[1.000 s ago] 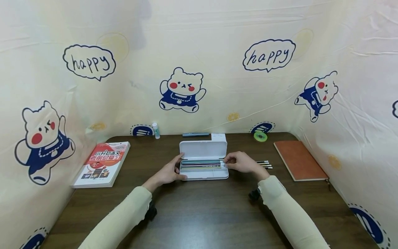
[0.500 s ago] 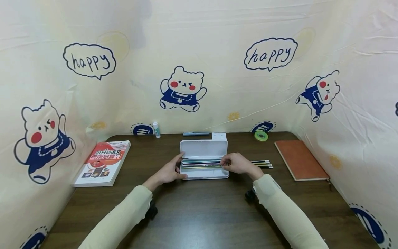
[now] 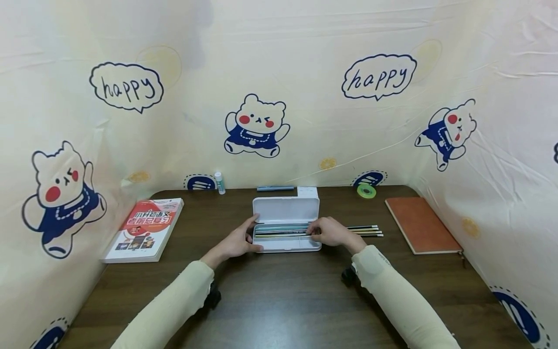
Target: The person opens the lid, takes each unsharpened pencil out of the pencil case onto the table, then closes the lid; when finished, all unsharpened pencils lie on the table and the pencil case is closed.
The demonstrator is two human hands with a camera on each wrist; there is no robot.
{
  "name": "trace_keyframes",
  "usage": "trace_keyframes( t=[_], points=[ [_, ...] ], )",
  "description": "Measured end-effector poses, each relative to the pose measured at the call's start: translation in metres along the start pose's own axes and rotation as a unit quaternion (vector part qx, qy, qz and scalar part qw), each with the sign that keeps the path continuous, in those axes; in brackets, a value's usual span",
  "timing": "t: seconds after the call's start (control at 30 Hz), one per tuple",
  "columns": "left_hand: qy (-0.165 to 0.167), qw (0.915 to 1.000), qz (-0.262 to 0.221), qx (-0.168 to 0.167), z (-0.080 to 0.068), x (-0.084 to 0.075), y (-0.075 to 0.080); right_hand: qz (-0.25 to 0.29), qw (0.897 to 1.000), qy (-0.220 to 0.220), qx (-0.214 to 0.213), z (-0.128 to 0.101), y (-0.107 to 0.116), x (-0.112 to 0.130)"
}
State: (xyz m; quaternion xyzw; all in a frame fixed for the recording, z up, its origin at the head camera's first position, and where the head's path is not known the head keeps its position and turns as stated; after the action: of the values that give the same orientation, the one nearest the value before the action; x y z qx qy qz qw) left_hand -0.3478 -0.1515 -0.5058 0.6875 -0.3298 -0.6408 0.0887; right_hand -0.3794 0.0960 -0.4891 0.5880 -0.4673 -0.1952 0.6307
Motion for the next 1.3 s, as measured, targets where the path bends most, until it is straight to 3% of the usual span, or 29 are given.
trace_keyframes(
  t=[0.73, 1.3],
  points=[
    [-0.001, 1.0, 0.003, -0.001, 0.001, 0.0, 0.001, 0.042, 0.999, 0.01, -0.028, 0.0, 0.01, -0.002],
    [-0.007, 1.0, -0.002, -0.001, 0.0, -0.003, 0.001, 0.082, 0.995, 0.013, -0.063, -0.032, 0.04, -0.045]
  ],
)
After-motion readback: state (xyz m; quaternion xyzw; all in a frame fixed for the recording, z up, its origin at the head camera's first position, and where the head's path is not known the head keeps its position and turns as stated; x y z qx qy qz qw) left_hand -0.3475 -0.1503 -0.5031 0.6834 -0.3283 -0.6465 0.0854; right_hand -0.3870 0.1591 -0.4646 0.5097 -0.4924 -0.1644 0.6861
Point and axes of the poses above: each hand's wrist, its own z-axis towards the middle knuckle, its own y-axis out of the back of the hand, x = y × z, the point moved 9 cm from there along z, towards the middle knuckle, and after that the axes turned 6 degrees about -z, right-handed, at the moved point
